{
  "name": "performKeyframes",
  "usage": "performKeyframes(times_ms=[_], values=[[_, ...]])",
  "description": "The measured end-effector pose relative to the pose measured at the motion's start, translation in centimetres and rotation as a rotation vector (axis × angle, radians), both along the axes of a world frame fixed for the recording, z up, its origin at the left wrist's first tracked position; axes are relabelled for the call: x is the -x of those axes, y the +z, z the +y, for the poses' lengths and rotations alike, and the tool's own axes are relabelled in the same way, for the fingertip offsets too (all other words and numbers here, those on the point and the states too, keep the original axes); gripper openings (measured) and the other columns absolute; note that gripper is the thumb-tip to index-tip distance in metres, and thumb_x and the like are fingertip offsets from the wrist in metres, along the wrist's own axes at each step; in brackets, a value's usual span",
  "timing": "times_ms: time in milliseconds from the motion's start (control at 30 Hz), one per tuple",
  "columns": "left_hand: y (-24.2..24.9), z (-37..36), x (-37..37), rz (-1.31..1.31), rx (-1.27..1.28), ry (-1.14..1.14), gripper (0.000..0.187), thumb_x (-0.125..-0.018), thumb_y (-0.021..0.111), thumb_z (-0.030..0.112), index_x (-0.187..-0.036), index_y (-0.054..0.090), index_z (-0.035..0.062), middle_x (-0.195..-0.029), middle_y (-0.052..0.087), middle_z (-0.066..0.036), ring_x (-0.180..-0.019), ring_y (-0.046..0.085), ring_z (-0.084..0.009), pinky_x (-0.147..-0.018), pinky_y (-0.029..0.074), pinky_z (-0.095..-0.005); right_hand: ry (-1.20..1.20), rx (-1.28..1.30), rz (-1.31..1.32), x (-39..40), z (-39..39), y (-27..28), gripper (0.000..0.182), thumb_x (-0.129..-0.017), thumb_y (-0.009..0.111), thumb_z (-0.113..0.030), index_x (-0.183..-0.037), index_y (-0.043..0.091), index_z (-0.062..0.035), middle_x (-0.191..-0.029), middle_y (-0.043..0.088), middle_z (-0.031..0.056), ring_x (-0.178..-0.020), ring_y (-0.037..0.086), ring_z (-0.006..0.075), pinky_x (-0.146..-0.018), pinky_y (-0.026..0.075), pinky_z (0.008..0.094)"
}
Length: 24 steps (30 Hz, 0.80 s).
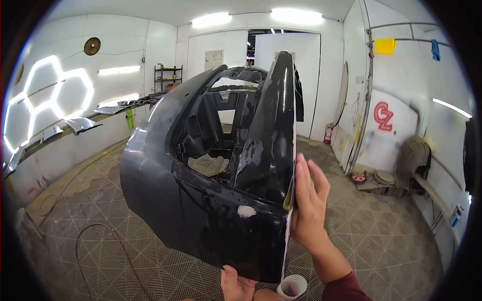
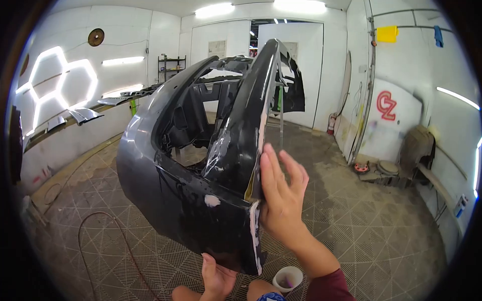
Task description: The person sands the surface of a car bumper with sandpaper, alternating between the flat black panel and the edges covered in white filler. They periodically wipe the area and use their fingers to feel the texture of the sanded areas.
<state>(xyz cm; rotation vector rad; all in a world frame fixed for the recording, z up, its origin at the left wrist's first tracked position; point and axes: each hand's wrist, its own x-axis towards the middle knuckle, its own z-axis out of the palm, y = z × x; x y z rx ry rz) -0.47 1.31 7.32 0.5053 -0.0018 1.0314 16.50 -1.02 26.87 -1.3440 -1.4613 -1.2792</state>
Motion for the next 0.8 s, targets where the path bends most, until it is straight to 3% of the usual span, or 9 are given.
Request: performKeyframes(times_ms=[167, 200, 300, 367, 467, 567, 600, 667, 800], values=[[0.5, -0.4, 0.2, 0.001, -0.030, -0.017, 0.065, -0.108, 0.043, 0.050, -0.154, 0.030, 0.0055, -0.148, 0.052, -0.018, -0.131, 0.058, -0.0348, -0.105, 0.054, -0.0519, 0.045, -0.018, 0.042, -4.3, 4.5, 6.1, 0.069, -0.088, 0.053, 0.005, -0.155, 0.041, -0.0017, -0.153, 0.052, 0.0163, -0.136, 0.048, 0.0364, -0.110, 0.035, 0.0493], [0.1, -0.2, 0.2, 0.002, -0.028, -0.018, 0.066, -0.108, 0.043, 0.050, -0.154, 0.030, 0.0052, -0.148, 0.052, -0.018, -0.131, 0.058, -0.0351, -0.105, 0.055, -0.0520, -0.041, -0.008, 0.017, -4.7, 4.7, 7.6, 0.070, -0.088, 0.052, 0.005, -0.156, 0.039, -0.0025, -0.154, 0.051, 0.0160, -0.136, 0.048, 0.0363, -0.110, 0.035, 0.0489], [-0.4, -0.2, 0.1, 0.021, -0.024, -0.028, 0.067, -0.108, 0.043, 0.051, -0.154, 0.029, 0.0046, -0.149, 0.051, -0.019, -0.132, 0.058, -0.0356, -0.104, 0.055, -0.0524, -0.070, 0.001, 0.009, -4.8, 4.9, 8.2, 0.071, -0.088, 0.051, 0.005, -0.157, 0.037, -0.0031, -0.154, 0.051, 0.0159, -0.137, 0.048, 0.0366, -0.110, 0.035, 0.0483], [0.1, -0.1, -0.3, -0.003, 0.063, 0.022, 0.053, -0.107, 0.050, 0.047, -0.141, 0.043, 0.0069, -0.117, 0.069, -0.012, -0.087, 0.070, -0.0243, -0.069, 0.060, -0.0371, -0.026, 0.013, 0.002, -4.1, 3.9, 6.9, 0.071, -0.088, 0.049, 0.005, -0.157, 0.037, -0.0031, -0.154, 0.051, 0.0151, -0.137, 0.048, 0.0363, -0.110, 0.036, 0.0471], [2.3, -0.7, 0.2, 0.061, 0.112, 0.016, 0.051, -0.107, 0.051, 0.047, -0.139, 0.044, 0.0076, -0.115, 0.069, -0.011, -0.086, 0.069, -0.0232, -0.068, 0.059, -0.0377, 0.013, 0.020, -0.029, -1.9, 1.4, 2.5, 0.069, -0.084, 0.054, 0.006, -0.152, 0.044, 0.0017, -0.152, 0.052, 0.0185, -0.133, 0.053, 0.0370, -0.109, 0.038, 0.0487], [0.1, -0.2, 0.0, 0.027, 0.050, 0.008, 0.050, -0.107, 0.050, 0.047, -0.138, 0.045, 0.0080, -0.119, 0.069, -0.012, -0.093, 0.071, -0.0239, -0.073, 0.060, -0.0382, 0.063, 0.050, -0.059, -0.3, -1.5, -1.5, 0.064, -0.080, 0.059, 0.004, -0.144, 0.053, 0.0032, -0.147, 0.057, 0.0197, -0.131, 0.054, 0.0388, -0.107, 0.041, 0.0519], [-0.5, 0.0, 0.0, 0.037, 0.043, 0.010, 0.050, -0.107, 0.050, 0.047, -0.138, 0.045, 0.0080, -0.119, 0.069, -0.012, -0.093, 0.071, -0.0239, -0.073, 0.060, -0.0382, 0.065, 0.043, -0.049, 0.4, -2.4, -2.2, 0.064, -0.080, 0.059, 0.004, -0.144, 0.053, 0.0032, -0.147, 0.057, 0.0197, -0.131, 0.054, 0.0388, -0.107, 0.041, 0.0519], [-1.2, 0.3, 0.3, -0.002, -0.024, -0.039, 0.053, -0.109, 0.041, 0.049, -0.145, 0.043, 0.0099, -0.134, 0.064, -0.012, -0.111, 0.069, -0.0272, -0.084, 0.062, -0.0419, 0.046, 0.123, -0.041, 1.8, -4.3, -3.5, 0.057, -0.077, 0.063, 0.000, -0.134, 0.062, 0.0014, -0.141, 0.062, 0.0178, -0.129, 0.054, 0.0393, -0.105, 0.043, 0.0547], [-0.6, 0.1, 0.4, -0.024, 0.000, -0.034, 0.051, -0.109, 0.041, 0.048, -0.143, 0.046, 0.0105, -0.131, 0.066, -0.010, -0.110, 0.070, -0.0258, -0.082, 0.061, -0.0399, 0.152, 0.192, -0.008, 2.7, -6.0, -6.9, 0.053, -0.076, 0.064, -0.002, -0.129, 0.065, -0.0012, -0.140, 0.063, 0.0153, -0.129, 0.054, 0.0381, -0.106, 0.042, 0.0554]])
